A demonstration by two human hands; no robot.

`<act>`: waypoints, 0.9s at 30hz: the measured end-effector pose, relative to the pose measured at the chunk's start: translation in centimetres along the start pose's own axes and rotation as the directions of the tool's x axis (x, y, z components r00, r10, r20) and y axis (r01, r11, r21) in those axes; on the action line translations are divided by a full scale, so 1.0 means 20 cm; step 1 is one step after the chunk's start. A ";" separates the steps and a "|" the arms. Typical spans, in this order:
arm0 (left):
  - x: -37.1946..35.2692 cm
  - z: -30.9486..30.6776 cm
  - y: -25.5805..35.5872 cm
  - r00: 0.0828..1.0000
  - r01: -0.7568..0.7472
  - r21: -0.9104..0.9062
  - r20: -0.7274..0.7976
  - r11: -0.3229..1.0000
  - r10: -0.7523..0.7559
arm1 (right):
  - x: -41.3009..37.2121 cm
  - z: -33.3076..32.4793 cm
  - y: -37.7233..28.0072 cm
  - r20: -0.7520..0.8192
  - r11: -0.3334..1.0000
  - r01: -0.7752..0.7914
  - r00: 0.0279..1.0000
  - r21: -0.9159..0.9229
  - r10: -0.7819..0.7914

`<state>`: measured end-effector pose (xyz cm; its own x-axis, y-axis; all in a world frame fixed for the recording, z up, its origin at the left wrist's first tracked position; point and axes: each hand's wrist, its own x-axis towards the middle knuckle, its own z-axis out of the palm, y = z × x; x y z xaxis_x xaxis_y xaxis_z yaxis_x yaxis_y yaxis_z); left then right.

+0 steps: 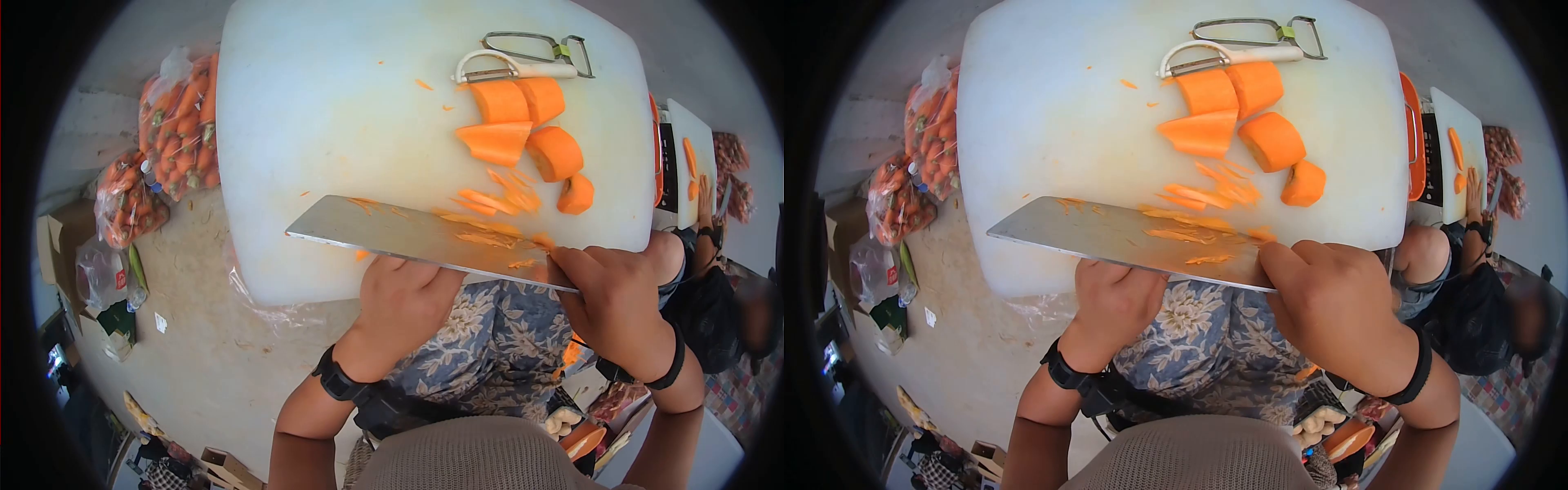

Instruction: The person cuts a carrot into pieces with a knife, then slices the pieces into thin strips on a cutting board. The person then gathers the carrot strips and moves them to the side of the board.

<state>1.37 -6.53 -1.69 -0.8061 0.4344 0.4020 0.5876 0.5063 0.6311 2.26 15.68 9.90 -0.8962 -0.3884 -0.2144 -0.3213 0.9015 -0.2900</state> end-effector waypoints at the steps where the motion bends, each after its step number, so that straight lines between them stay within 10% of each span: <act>1: 0.00 0.00 0.00 1.000 -0.001 -0.003 0.002 1.000 0.001 | -0.01 0.00 0.00 -0.011 1.000 0.003 1.000 -0.026 -0.003; 27: -0.01 0.00 0.00 1.000 -0.014 0.098 0.008 0.995 0.013 | 0.00 0.00 0.00 -0.039 0.999 0.041 0.998 0.005 -0.041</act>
<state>1.57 -6.63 -1.85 -0.7975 0.4468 0.4054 0.6030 0.5707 0.5574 2.21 15.57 9.84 -0.8935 -0.4174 -0.1659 -0.3565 0.8837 -0.3031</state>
